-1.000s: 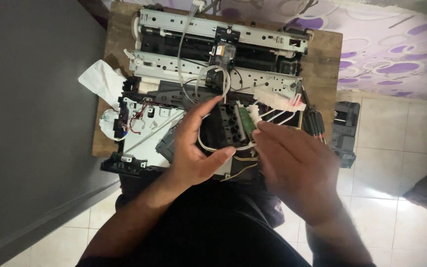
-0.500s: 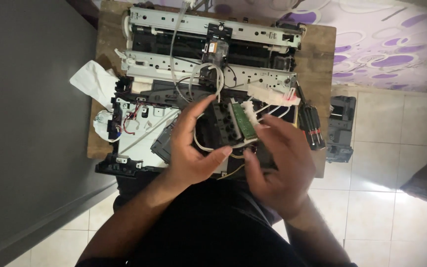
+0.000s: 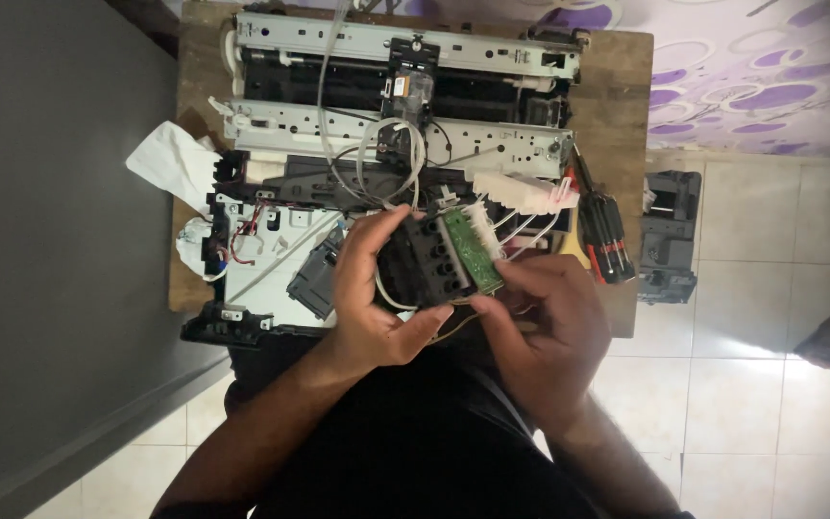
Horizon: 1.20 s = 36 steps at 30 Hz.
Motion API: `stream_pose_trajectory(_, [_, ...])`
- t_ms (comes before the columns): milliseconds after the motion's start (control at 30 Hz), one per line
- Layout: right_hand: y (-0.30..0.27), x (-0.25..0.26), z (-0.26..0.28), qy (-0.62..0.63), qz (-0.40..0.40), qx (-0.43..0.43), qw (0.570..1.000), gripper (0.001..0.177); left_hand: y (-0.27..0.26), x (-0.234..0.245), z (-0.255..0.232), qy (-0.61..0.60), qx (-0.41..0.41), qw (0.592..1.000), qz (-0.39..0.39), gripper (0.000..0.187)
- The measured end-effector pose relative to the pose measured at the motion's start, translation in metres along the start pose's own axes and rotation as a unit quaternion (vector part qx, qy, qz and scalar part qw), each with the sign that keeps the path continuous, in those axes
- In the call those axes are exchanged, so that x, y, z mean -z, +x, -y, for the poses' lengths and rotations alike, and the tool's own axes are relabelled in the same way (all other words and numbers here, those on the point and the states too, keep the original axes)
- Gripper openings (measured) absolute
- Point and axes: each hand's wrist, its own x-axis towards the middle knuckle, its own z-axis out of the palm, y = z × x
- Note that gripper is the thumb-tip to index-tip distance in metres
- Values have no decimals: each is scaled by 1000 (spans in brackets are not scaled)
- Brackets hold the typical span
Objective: The person holds a printer ink cartridge assembly and uses a screwdriver to remove a small circuit board from it. They then place the board on the table and reattach the assembly to the printer's internal mechanism.
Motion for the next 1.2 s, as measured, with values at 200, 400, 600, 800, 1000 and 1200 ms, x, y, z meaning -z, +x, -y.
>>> stream_pose_trajectory(200, [-17,-14,-14,86,-83,-56,991,35,-4,-3,14,-63,-14,998,-26,87])
stream_pose_trajectory(400, [-26,-16,-22,100,-96,-44,989,32,-2,-7,15,-65,-20,997,-31,90])
stream_pose_trajectory(600, [-34,-31,-25,227,-121,-36,966,36,-5,-10,19,-63,-27,997,-32,91])
stream_pose_trajectory(800, [-37,-26,-28,206,-100,-66,971,35,-7,-8,20,-74,-17,997,-31,89])
stream_pose_trajectory(1000, [-32,-22,-29,314,-93,-130,936,30,-6,-9,21,-92,-15,995,-34,91])
stream_pose_trajectory(1200, [-37,-26,-25,299,-106,-117,941,32,-7,-10,21,-77,-18,996,-29,92])
